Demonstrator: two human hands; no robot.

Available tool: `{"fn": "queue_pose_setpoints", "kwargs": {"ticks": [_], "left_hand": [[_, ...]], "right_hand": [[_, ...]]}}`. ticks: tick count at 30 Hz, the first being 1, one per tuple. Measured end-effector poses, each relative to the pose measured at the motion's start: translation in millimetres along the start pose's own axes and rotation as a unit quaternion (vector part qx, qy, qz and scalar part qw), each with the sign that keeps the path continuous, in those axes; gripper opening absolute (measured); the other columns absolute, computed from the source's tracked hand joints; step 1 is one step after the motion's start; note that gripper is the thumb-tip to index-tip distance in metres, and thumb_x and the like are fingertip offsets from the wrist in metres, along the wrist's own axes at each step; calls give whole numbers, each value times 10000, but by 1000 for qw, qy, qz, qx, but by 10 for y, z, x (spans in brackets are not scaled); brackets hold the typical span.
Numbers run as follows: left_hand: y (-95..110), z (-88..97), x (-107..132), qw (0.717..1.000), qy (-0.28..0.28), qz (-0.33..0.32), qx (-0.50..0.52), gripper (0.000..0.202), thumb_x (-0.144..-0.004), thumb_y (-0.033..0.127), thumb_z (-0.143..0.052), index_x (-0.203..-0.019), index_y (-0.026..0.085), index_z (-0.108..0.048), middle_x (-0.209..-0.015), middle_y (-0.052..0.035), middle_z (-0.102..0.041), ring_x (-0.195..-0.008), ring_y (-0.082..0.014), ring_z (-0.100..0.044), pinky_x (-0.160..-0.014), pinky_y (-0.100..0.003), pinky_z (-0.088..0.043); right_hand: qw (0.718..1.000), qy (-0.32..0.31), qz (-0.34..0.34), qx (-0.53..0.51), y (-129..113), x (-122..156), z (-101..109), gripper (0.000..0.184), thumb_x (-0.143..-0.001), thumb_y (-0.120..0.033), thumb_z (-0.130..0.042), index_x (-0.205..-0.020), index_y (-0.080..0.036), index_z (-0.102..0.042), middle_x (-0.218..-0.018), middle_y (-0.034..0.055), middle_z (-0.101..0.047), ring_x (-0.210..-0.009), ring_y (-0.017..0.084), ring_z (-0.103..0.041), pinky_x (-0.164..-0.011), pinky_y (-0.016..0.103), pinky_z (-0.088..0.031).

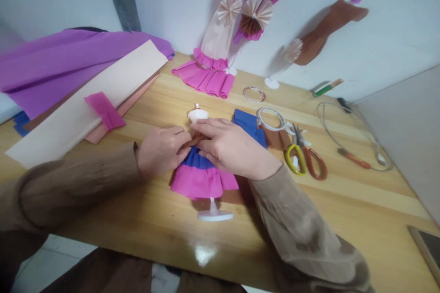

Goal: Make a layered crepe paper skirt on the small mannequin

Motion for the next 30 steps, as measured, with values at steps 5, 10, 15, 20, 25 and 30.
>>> {"fn": "queue_pose_setpoints", "kwargs": {"ticks": [5, 10, 15, 20, 25, 30], "left_hand": [[74, -66, 24, 998, 32, -41, -20, 224, -954, 183, -456, -932, 140, -676, -875, -101, -714, -762, -236, -702, -603, -340, -502], [144, -87, 67, 993, 71, -92, -24, 224, -943, 162, -454, -873, 134, -665, -852, -98, -718, -772, -234, -709, -597, -332, -492], [122, 67, 90, 991, 101, -74, 54, 226, -871, 281, -524, -810, 147, -697, -788, -89, -721, -712, -234, -686, -571, -324, -441], [-99, 105, -18, 978, 81, 16, 192, 183, -787, 167, -527, -693, 149, -684, -584, -21, -646, -531, -138, -565, -535, -269, -357], [-131, -7, -96, 971, 35, 23, 237, 121, -763, 125, -594, -751, 142, -713, -656, -16, -681, -596, -126, -590, -591, -243, -393], [-54, -6, -92, 974, 22, -23, 225, 92, -761, 121, -629, -705, 145, -698, -666, -29, -662, -633, -145, -578, -608, -259, -386]], "right_hand": [[1000, 9, 28, 4, -50, -21, -2, 395, -999, -180, -413, -853, -213, -778, -1226, 82, -723, -1155, 248, -665, -981, 419, -570], [995, 28, 47, -81, -53, 3, 104, 295, -943, -117, -491, -851, -174, -765, -1224, 122, -722, -1162, 243, -671, -1024, 395, -550], [972, 15, 13, -234, 1, 26, 239, 195, -865, -79, -544, -887, -171, -713, -1037, 92, -764, -1089, 204, -683, -991, 371, -556], [955, -5, -24, -295, 40, 48, 301, 187, -836, -54, -534, -832, -170, -681, -922, 91, -744, -938, 192, -690, -871, 346, -558], [948, -64, -61, -307, 70, 93, 250, 175, -852, -89, -543, -830, -176, -694, -874, 78, -747, -860, 178, -681, -777, 308, -539], [942, -62, -81, -320, 104, 114, 265, 144, -897, -168, -574, -888, -160, -718, -892, 82, -758, -818, 159, -688, -752, 281, -535]]}}
Point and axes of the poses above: each hand's wrist, its own x-axis away from the middle knuckle, its own z-axis out of the back of the hand, y = z × x, the point moved 7 cm from there along -x, towards the middle knuckle
